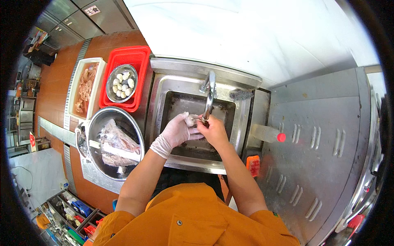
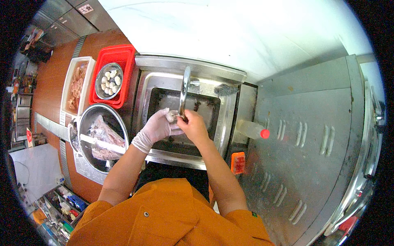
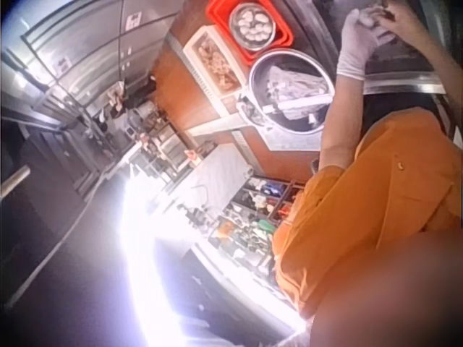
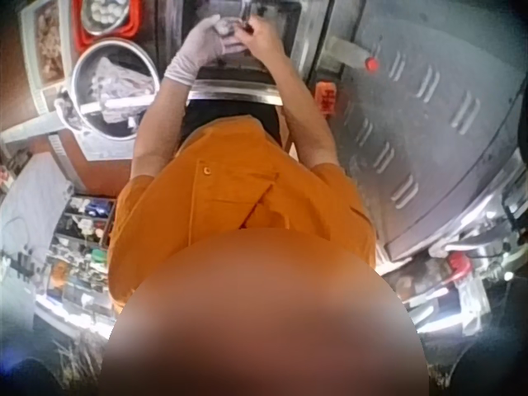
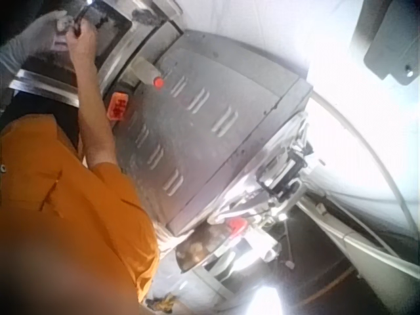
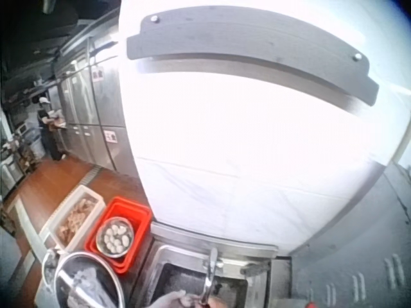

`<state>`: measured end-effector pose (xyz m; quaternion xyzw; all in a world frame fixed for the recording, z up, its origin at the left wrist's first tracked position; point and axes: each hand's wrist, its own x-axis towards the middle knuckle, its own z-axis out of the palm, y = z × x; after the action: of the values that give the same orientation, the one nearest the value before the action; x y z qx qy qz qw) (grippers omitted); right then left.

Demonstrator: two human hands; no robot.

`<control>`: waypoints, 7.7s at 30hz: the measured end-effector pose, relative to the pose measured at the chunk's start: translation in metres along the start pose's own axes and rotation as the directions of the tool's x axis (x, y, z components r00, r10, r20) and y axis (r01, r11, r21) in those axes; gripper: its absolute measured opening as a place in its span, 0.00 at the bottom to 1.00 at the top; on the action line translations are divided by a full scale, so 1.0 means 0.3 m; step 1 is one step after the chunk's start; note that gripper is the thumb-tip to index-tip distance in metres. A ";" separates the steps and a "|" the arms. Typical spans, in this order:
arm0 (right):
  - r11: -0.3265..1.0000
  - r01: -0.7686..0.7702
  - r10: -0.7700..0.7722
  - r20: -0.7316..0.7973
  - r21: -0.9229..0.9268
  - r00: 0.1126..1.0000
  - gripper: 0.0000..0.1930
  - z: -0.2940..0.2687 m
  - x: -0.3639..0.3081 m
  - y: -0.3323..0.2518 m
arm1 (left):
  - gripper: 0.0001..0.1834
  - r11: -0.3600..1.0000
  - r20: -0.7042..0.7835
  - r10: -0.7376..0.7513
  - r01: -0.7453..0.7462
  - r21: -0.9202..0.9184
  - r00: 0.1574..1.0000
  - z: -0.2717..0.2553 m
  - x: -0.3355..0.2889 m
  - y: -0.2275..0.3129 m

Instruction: The person walks to a sink carrying two bowls, then repeatedly picks up small brown mushrooms, peels off their outer layers by hand, rinses them under running water, and places the cleaned mushrooms into a metal bowl. The person continues this process for several mushrooms and finishes by rinsing the sink.

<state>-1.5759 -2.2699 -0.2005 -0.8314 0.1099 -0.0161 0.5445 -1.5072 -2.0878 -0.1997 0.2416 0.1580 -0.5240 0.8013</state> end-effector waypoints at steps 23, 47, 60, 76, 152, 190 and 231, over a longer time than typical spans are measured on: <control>0.983 -0.155 0.165 -0.102 0.101 0.981 0.08 -0.057 0.040 0.114 | 0.37 0.931 0.130 -0.123 0.069 0.358 0.984 0.084 0.079 -0.007; 0.960 0.246 -0.268 -0.188 -0.135 0.945 0.09 -0.062 0.015 -0.025 | 0.31 0.894 0.067 -0.074 0.037 0.447 0.995 0.074 0.064 0.026; 0.997 0.031 -0.012 -0.246 0.074 0.969 0.07 -0.066 -0.035 0.090 | 0.37 0.903 0.013 -0.096 0.082 0.421 0.995 0.089 0.036 0.025; 0.756 -0.014 0.293 0.321 -0.654 0.901 0.26 0.303 -0.039 0.622 | 0.19 0.045 -0.262 0.529 0.282 0.958 0.807 -0.191 -0.133 0.034; 0.715 0.326 0.095 0.548 -0.619 0.831 0.16 0.566 0.117 1.117 | 0.18 0.033 -0.470 0.554 0.546 0.837 0.687 -0.885 0.499 -0.375; 0.768 -0.290 0.405 0.084 -0.571 0.910 0.27 0.398 0.234 0.915 | 0.27 0.096 -0.110 -0.443 0.169 0.981 0.890 -0.802 0.355 -0.298; 0.982 -0.187 0.134 0.780 -0.023 0.611 0.15 0.698 -0.098 0.725 | 0.12 0.846 -0.434 0.245 -0.410 -0.341 0.867 -0.458 0.035 0.000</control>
<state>-1.6098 -2.1584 -0.4806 -0.7264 -0.0626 0.3898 0.5626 -1.5031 -2.0198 -0.3194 0.1814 0.3731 -0.2739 0.8677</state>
